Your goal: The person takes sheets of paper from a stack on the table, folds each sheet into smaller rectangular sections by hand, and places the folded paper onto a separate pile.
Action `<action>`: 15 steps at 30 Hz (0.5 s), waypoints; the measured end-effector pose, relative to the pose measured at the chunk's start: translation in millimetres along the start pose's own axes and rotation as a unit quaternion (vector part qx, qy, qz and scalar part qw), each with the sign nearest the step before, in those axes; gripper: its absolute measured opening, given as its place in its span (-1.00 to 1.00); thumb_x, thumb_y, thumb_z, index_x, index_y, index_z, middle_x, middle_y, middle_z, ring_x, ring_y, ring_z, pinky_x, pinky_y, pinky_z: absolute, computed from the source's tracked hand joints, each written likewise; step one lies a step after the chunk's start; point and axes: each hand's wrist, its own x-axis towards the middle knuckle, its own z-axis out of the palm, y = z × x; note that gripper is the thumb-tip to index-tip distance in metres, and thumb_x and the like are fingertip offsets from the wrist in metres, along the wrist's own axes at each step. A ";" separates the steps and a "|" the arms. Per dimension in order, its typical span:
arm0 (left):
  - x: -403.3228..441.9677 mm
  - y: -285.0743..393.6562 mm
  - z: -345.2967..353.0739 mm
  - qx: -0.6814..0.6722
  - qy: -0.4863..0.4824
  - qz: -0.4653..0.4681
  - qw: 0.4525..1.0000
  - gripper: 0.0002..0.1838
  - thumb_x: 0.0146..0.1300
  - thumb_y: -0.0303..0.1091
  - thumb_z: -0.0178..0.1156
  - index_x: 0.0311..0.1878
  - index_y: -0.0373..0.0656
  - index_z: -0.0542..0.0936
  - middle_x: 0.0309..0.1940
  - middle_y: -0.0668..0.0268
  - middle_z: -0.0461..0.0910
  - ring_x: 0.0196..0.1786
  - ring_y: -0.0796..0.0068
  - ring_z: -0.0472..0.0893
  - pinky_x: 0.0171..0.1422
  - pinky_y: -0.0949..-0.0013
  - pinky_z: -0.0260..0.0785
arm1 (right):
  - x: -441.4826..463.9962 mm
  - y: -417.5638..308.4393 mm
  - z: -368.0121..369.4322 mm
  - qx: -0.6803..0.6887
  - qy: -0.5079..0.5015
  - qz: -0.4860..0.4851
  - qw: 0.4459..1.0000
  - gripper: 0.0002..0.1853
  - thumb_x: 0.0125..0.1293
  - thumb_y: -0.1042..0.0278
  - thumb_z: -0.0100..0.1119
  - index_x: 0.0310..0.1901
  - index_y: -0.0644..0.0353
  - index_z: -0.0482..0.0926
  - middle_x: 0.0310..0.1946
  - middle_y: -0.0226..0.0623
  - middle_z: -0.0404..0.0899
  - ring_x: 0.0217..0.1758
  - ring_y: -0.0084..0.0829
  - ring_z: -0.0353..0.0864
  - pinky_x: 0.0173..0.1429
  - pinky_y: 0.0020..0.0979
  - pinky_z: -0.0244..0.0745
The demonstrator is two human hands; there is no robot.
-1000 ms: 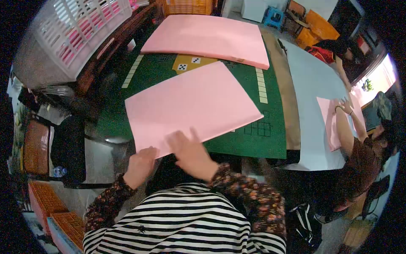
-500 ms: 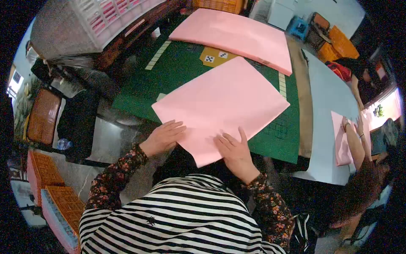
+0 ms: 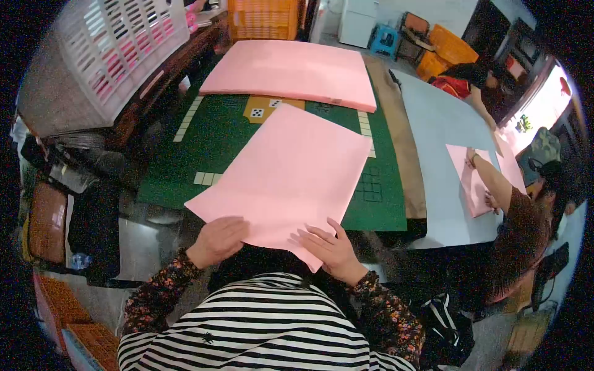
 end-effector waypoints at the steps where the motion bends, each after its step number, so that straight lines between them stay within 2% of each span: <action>1: -2.2 -6.9 4.8 0.006 -0.030 -0.024 0.999 -0.69 0.02 -0.47 0.26 -0.10 -0.19 0.60 -0.08 0.14 0.63 0.06 0.17 0.61 0.13 0.17 0.51 | -4.8 2.8 -2.0 -0.012 -0.036 0.013 0.999 -0.50 0.16 0.52 0.10 0.19 0.03 0.52 0.23 -0.36 0.51 0.31 -0.35 0.46 0.47 -0.02 0.08; 5: -42.0 -44.9 20.4 0.044 -0.046 -0.029 0.998 -0.67 0.01 -0.50 0.23 -0.07 -0.16 0.61 -0.10 0.14 0.65 0.02 0.17 0.64 0.09 0.19 0.52 | -22.8 11.4 -8.5 0.010 -0.012 0.020 1.000 -0.49 0.17 0.51 0.10 0.21 0.01 0.50 0.25 -0.37 0.49 0.32 -0.36 0.45 0.46 -0.01 0.08; 7: -42.9 -39.9 13.2 0.033 -0.049 -0.033 0.998 -0.61 0.01 -0.49 0.16 -0.01 -0.22 0.57 -0.08 0.19 0.63 -0.02 0.20 0.63 0.07 0.23 0.50 | -29.0 17.2 -12.6 -0.008 -0.024 0.014 1.000 -0.49 0.21 0.47 0.08 0.24 -0.01 0.48 0.26 -0.37 0.47 0.32 -0.37 0.44 0.46 -0.04 0.09; 10: -34.4 -25.4 -2.6 0.029 -0.066 -0.032 0.997 -0.63 0.02 -0.48 0.18 -0.03 -0.23 0.56 -0.10 0.18 0.63 -0.06 0.22 0.64 0.02 0.24 0.51 | -28.3 21.6 -14.2 -0.056 -0.053 0.015 0.997 -0.52 0.25 0.42 0.05 0.24 0.00 0.48 0.27 -0.38 0.46 0.33 -0.35 0.43 0.46 -0.11 0.13; 15: -29.5 -13.7 -18.8 0.028 -0.124 -0.043 0.991 -0.67 0.04 -0.47 0.19 -0.06 -0.24 0.55 -0.10 0.20 0.61 -0.04 0.22 0.62 0.03 0.25 0.49 | -35.6 43.1 -7.5 -0.023 -0.080 0.011 0.996 -0.53 0.27 0.39 0.02 0.25 0.02 0.47 0.28 -0.37 0.45 0.34 -0.32 0.40 0.46 -0.16 0.16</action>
